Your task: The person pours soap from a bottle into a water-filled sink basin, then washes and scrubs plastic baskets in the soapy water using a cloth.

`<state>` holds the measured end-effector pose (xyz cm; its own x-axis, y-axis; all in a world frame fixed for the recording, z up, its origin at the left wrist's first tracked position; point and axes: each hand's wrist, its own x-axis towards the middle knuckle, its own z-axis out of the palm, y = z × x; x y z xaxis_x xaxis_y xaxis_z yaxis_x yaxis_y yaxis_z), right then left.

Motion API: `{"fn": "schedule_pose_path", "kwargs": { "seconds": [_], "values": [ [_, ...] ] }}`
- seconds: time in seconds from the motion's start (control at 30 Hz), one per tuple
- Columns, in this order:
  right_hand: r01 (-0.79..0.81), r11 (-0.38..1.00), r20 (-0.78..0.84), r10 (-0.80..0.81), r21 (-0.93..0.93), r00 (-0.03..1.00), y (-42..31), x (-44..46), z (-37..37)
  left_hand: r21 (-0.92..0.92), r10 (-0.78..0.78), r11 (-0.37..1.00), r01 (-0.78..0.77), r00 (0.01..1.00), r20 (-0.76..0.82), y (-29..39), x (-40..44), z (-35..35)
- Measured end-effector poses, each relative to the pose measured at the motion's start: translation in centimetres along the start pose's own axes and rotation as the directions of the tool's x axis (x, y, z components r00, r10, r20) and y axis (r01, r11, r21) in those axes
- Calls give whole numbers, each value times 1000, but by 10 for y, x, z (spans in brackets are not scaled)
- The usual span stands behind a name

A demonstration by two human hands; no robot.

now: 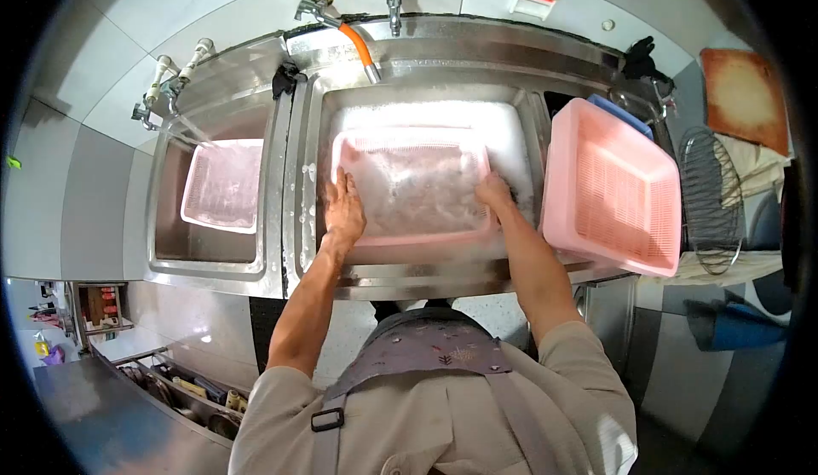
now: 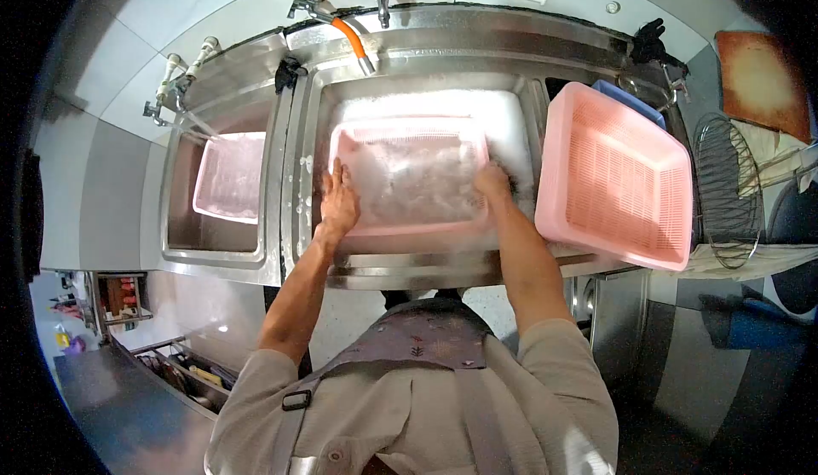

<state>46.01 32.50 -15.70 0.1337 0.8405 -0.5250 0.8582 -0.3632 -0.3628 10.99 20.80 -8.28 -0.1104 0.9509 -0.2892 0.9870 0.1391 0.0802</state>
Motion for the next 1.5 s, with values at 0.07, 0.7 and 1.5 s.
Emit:
{"fn": "schedule_pose_path", "kwargs": {
  "seconds": [0.07,0.7,1.5],
  "values": [
    [202,949,-106,-233,-243,967,-22,-13,-20,-167,-21,986,19,1000,-10,-10,14,19],
    [108,994,-189,-100,32,977,5,-33,-16,-277,24,961,-23,1000,1,-8,21,-2],
    [331,802,-442,-563,-498,698,-192,-246,-179,-764,325,644,-44,920,221,1,21,-6]
  ]
}}
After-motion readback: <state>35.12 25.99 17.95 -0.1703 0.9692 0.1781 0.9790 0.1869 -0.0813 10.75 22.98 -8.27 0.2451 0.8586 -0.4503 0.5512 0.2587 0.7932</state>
